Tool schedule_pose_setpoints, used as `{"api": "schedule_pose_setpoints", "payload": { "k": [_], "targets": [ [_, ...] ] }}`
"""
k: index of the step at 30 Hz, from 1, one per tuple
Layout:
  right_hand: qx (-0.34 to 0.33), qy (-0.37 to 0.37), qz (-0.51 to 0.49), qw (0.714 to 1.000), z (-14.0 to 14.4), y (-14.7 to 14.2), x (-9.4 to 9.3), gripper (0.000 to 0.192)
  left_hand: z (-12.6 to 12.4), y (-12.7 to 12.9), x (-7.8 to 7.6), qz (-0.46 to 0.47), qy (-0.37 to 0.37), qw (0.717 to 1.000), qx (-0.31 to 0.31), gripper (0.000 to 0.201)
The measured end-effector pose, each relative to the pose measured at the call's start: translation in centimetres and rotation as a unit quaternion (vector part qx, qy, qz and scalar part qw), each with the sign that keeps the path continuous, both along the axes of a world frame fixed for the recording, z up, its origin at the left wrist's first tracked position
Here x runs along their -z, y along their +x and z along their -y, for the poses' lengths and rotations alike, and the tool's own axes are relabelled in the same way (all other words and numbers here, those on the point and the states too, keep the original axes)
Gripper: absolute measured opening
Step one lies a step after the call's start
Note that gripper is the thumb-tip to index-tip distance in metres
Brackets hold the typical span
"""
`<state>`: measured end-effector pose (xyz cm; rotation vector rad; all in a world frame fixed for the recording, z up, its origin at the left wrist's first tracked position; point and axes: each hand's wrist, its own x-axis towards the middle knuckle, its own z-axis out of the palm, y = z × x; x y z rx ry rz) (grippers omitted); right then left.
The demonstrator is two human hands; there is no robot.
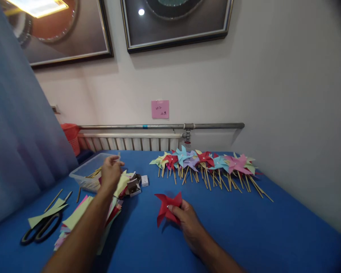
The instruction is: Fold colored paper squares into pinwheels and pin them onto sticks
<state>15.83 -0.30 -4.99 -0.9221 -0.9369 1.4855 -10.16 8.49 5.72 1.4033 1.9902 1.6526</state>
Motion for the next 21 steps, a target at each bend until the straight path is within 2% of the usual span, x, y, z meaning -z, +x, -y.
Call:
{"api": "schedule_pose_setpoints", "payload": {
  "k": [2,4,6,8,11,16,19,21],
  "targets": [
    [0.008,-0.008,-0.006,1.0,0.0,0.1,-0.3,0.027,1.1,3.0,2.1,0.055,-0.01,0.997,0.051,0.044],
    [0.014,-0.012,-0.015,1.0,0.0,0.3,-0.7,0.027,2.3,5.8,3.9,0.199,-0.027,0.966,0.16,0.038],
    [0.018,-0.015,-0.023,0.999,0.1,0.5,-1.0,0.028,3.4,7.6,5.1,0.223,-0.051,0.955,0.19,0.028],
    [0.021,-0.021,-0.025,0.999,0.1,0.7,-1.3,0.029,4.2,8.5,5.6,0.273,-0.088,0.927,0.24,0.029],
    [0.021,-0.024,-0.025,0.999,0.2,0.8,-1.4,0.029,4.7,8.7,5.4,0.31,-0.13,0.9,0.278,0.032],
    [0.015,-0.021,-0.032,0.999,0.1,0.7,-1.4,0.03,4.6,8.2,5.2,0.259,-0.159,0.897,0.321,0.036],
    [0.019,-0.036,-0.035,0.999,0.1,0.7,-1.3,0.033,4.3,7.9,5.7,0.146,-0.18,0.913,0.336,0.024],
    [0.028,-0.049,-0.035,0.998,0.1,0.8,-1.3,0.034,4.3,7.7,6.0,0.055,-0.205,0.912,0.351,0.017]
  ]
}}
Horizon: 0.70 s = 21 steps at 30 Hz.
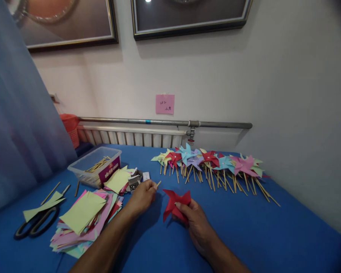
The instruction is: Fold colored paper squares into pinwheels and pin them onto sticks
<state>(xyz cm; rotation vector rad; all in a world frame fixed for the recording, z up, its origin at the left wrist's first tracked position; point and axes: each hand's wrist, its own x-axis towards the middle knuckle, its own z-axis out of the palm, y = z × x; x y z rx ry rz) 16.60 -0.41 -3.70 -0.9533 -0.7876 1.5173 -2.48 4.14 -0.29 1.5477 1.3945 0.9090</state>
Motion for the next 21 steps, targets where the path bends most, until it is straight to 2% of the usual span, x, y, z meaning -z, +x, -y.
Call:
{"api": "schedule_pose_setpoints", "payload": {
  "k": [3,6,11,16,21],
  "targets": [
    [0.003,-0.005,-0.004,1.0,0.0,0.1,0.0,0.034,0.4,-0.1,0.0,-0.088,-0.008,0.993,0.084,0.007],
    [-0.002,0.005,-0.008,1.0,0.1,0.1,0.0,0.033,1.1,-0.1,-0.3,-0.11,-0.013,0.983,0.143,0.011],
    [-0.001,0.01,-0.003,1.0,0.1,0.0,-0.1,0.033,1.9,-0.2,-0.7,-0.121,-0.029,0.979,0.161,0.01],
    [0.007,0.012,0.007,1.0,-0.2,0.0,0.2,0.032,2.4,0.3,-1.2,-0.145,-0.012,0.976,0.164,0.013],
    [0.015,0.01,0.02,1.0,-0.3,-0.1,0.7,0.03,2.7,0.8,-1.4,-0.13,-0.004,0.976,0.174,0.013]
  ]
}}
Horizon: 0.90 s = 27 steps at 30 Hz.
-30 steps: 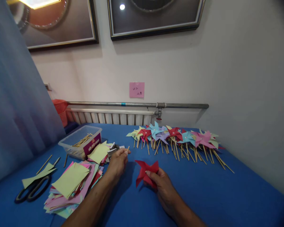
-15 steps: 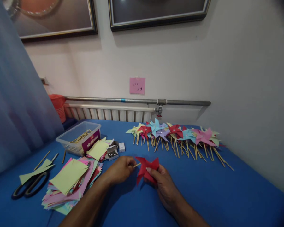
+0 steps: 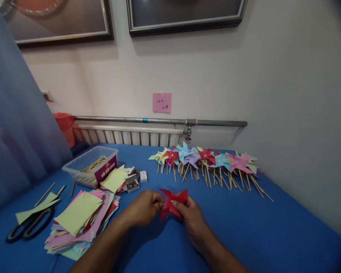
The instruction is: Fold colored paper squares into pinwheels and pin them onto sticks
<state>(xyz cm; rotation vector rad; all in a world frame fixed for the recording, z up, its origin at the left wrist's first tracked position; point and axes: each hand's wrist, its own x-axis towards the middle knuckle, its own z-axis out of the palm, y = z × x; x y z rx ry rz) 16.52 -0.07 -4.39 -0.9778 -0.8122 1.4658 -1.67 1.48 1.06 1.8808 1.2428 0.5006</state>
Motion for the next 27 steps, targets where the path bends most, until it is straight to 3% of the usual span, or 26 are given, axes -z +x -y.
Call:
{"api": "schedule_pose_setpoints", "payload": {
  "k": [6,12,27],
  "targets": [
    [-0.002,0.008,0.005,1.0,0.03,-0.12,0.0,0.027,0.13,0.15,-0.16,0.021,-0.029,0.999,-0.005,0.01],
    [-0.002,0.002,0.013,1.0,0.06,-0.2,-0.2,0.028,0.18,0.3,-0.15,-0.001,0.02,1.0,-0.004,0.014],
    [0.005,0.013,0.023,1.0,0.04,-0.14,-0.22,0.028,0.25,0.69,0.03,0.027,0.009,1.0,-0.001,0.016]
  ]
}}
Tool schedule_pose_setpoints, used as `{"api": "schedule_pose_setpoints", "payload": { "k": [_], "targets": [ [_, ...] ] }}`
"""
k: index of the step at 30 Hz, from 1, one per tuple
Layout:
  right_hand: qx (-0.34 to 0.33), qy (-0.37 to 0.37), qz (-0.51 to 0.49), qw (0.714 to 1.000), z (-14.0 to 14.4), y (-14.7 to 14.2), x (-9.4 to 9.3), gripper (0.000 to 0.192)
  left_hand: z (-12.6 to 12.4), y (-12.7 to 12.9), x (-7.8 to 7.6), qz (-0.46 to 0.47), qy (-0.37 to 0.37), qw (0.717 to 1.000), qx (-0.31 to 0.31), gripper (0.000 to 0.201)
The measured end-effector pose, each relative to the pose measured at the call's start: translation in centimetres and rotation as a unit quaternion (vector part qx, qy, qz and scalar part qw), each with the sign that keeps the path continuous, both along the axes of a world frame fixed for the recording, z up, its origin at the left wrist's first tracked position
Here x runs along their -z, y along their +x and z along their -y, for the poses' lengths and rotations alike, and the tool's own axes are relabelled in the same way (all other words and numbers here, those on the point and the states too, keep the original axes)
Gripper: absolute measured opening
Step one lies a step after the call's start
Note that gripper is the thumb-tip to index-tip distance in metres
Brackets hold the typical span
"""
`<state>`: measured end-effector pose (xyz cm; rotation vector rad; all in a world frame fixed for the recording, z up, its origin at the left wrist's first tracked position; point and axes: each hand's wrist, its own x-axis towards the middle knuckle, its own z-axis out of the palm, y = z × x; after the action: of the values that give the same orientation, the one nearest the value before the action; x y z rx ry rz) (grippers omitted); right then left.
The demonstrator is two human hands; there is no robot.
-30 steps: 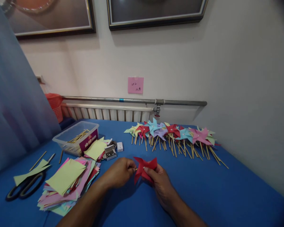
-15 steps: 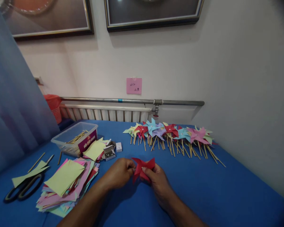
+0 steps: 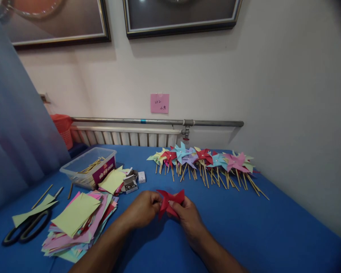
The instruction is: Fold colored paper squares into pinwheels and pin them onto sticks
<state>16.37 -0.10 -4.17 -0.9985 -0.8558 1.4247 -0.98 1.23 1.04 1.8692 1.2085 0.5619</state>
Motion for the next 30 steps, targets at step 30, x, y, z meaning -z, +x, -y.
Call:
{"api": "schedule_pose_setpoints", "payload": {
  "k": [30],
  "targets": [
    [-0.002,0.009,-0.011,1.0,-0.08,-0.03,0.44,0.025,0.14,0.14,-0.08,-0.037,0.022,0.998,-0.048,0.014]
  ]
}}
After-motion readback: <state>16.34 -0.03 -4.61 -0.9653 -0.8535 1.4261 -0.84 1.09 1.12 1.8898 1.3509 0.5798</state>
